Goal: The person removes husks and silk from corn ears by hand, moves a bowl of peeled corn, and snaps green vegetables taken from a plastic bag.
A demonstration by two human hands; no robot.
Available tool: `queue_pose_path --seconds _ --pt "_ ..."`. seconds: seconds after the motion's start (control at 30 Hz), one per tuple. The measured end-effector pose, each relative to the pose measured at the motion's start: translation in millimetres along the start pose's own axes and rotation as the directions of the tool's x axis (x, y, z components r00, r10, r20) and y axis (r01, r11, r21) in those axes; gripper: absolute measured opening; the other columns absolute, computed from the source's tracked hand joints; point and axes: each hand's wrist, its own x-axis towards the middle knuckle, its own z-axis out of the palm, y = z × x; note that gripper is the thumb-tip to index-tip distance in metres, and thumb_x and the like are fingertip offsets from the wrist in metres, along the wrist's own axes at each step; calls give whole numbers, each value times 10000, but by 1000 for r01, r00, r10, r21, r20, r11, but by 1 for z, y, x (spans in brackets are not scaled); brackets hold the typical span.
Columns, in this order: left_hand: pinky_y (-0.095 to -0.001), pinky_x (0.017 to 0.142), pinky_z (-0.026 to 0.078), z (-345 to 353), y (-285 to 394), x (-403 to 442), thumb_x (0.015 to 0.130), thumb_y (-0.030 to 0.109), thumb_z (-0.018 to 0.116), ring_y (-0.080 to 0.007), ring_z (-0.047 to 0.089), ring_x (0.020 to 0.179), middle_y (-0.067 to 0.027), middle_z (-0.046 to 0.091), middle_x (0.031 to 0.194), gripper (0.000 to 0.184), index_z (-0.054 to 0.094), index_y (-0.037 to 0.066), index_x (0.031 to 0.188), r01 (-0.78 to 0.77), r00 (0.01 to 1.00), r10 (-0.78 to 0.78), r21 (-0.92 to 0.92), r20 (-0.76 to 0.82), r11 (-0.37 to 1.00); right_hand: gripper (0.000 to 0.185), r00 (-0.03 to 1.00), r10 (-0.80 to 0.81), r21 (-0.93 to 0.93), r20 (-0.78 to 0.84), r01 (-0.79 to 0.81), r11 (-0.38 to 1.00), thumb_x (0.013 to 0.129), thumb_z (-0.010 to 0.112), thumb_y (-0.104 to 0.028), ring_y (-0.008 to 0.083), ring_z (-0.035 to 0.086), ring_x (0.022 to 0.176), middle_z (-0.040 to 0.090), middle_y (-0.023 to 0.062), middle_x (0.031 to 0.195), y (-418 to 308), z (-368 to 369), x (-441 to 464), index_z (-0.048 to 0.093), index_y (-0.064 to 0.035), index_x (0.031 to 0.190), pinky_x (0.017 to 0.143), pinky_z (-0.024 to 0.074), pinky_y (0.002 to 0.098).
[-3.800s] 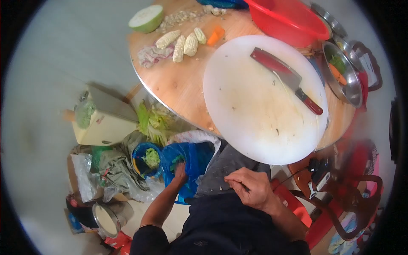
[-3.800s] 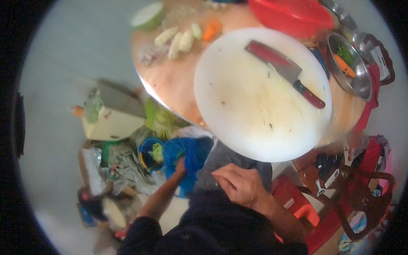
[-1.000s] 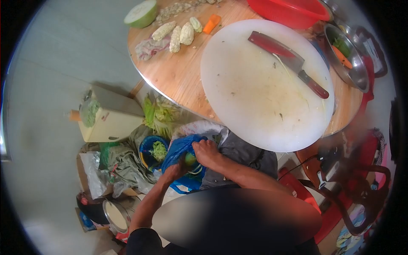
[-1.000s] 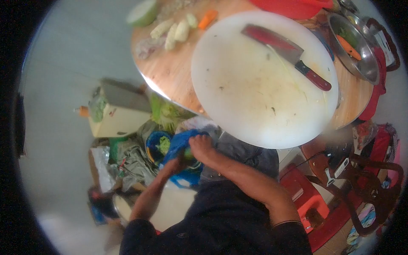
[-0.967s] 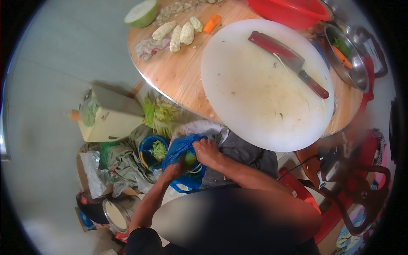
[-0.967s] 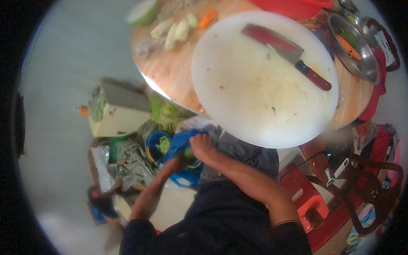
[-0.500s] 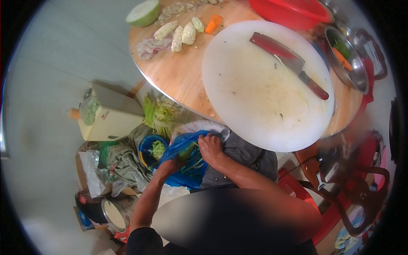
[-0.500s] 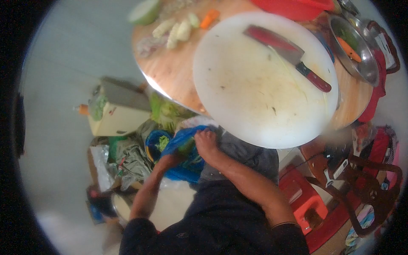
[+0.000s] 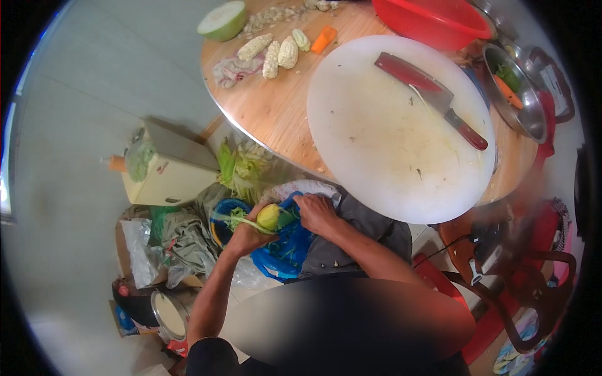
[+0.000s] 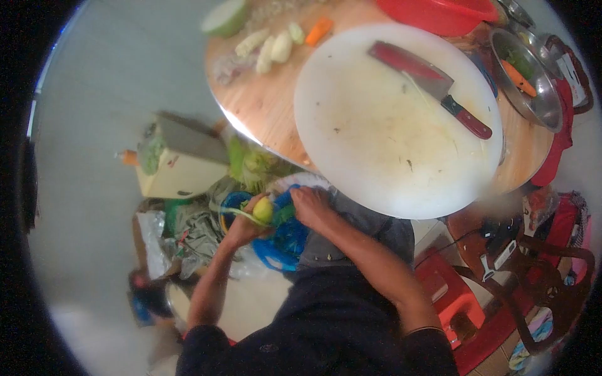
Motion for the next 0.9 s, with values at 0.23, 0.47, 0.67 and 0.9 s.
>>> queue_pose_path --seconds 0.23,0.47,0.67,0.9 --pt "-435 924 526 34 -7 5 705 187 841 -401 625 1121 -197 664 1157 654 543 83 1279 -199 979 204 275 10 941 595 963 -268 538 3 225 812 736 584 17 411 566 1224 602 268 1284 -4 -25 -21 576 -1 1330 1062 445 443" --pt "-492 862 533 38 -9 -5 731 205 817 -415 624 1112 -199 657 1112 530 536 68 1159 -33 999 30 403 15 915 591 969 -245 580 -31 217 785 745 673 -118 366 577 1220 620 226 1289 -6 -33 -31 601 -24 1324 1074 433 415" --pt "-453 909 516 39 -9 -10 746 160 814 -427 615 1129 -219 637 1214 631 528 33 1294 -212 953 298 580 -56 786 553 911 -366 44 -187 380 924 745 797 -324 341 491 1294 610 159 1279 -54 -32 -36 680 -55 1214 1185 284 499" --pt "-528 808 519 36 -12 -6 711 143 816 -460 635 1008 -207 622 1118 649 476 45 1254 -10 950 146 441 -276 897 231 820 -536 -343 -203 453 823 774 719 -261 366 462 1317 603 165 1242 -80 -37 -28 743 -97 934 1192 215 600"
